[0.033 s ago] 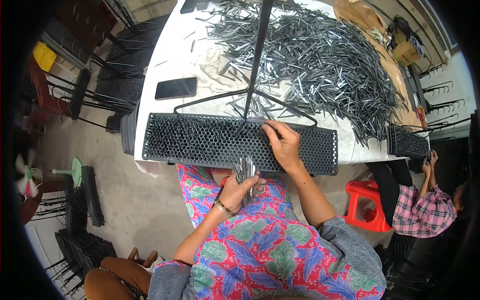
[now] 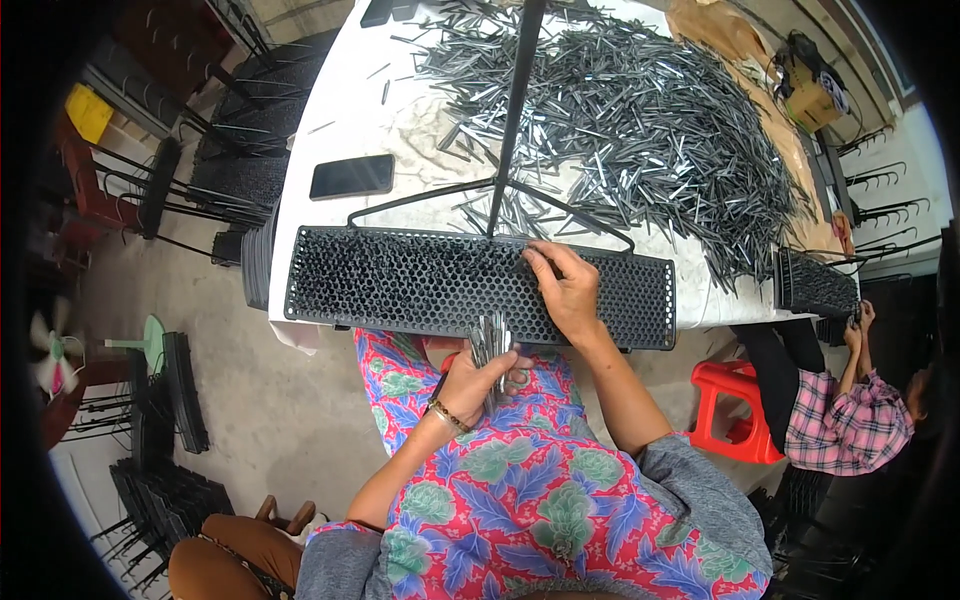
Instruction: The person picks up small metal pins one by one from a pile and arranges them into a grid-like perforated tray by hand.
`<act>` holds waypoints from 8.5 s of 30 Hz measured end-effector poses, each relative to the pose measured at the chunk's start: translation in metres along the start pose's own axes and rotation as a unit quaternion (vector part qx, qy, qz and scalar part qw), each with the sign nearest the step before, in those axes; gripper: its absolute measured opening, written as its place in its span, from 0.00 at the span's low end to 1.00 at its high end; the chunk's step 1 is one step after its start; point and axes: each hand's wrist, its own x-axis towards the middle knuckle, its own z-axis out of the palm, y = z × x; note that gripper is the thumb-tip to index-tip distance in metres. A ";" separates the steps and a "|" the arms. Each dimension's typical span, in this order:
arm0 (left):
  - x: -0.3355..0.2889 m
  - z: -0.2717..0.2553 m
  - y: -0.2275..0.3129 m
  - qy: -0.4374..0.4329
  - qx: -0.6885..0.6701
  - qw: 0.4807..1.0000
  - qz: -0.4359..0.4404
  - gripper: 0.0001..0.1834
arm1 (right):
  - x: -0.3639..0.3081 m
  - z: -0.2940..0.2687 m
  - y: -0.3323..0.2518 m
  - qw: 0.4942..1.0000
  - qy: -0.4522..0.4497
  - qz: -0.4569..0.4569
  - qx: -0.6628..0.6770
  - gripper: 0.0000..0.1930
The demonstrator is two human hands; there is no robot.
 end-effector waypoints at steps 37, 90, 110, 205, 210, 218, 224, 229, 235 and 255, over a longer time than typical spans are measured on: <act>-0.001 -0.001 -0.001 -0.015 -0.007 1.000 -0.025 0.09 | 0.004 -0.002 0.005 0.999 -0.031 -0.029 0.020 0.07; 0.003 -0.004 -0.007 0.014 -0.051 0.998 -0.039 0.09 | 0.005 -0.006 0.002 0.964 -0.139 -0.179 -0.143 0.07; 0.003 -0.006 -0.006 -0.029 0.041 0.999 0.011 0.10 | -0.015 -0.030 -0.016 0.905 -0.210 0.292 0.228 0.08; 0.000 -0.005 -0.003 -0.007 -0.099 0.995 -0.019 0.15 | 0.003 0.028 -0.016 0.997 -0.002 -0.075 0.020 0.04; 0.000 -0.004 -0.003 -0.006 -0.103 0.994 -0.023 0.15 | 0.000 0.032 -0.008 0.985 -0.032 -0.148 -0.080 0.06; 0.000 -0.004 -0.001 0.005 -0.104 0.994 0.011 0.14 | 0.002 0.025 -0.011 0.962 -0.041 -0.199 -0.182 0.08; -0.002 0.003 0.005 0.008 -0.088 0.995 0.036 0.13 | -0.002 0.015 -0.016 0.987 -0.054 -0.130 -0.075 0.09; -0.004 0.002 0.005 0.018 -0.093 0.994 0.059 0.12 | -0.012 -0.004 -0.026 0.943 -0.285 0.154 0.080 0.09; -0.001 0.003 0.005 0.048 -0.094 0.994 0.043 0.12 | -0.013 -0.012 -0.024 0.927 -0.275 0.212 0.142 0.09; -0.001 0.001 0.000 0.020 -0.059 0.998 0.017 0.13 | -0.008 0.012 -0.004 0.989 -0.012 -0.132 -0.060 0.06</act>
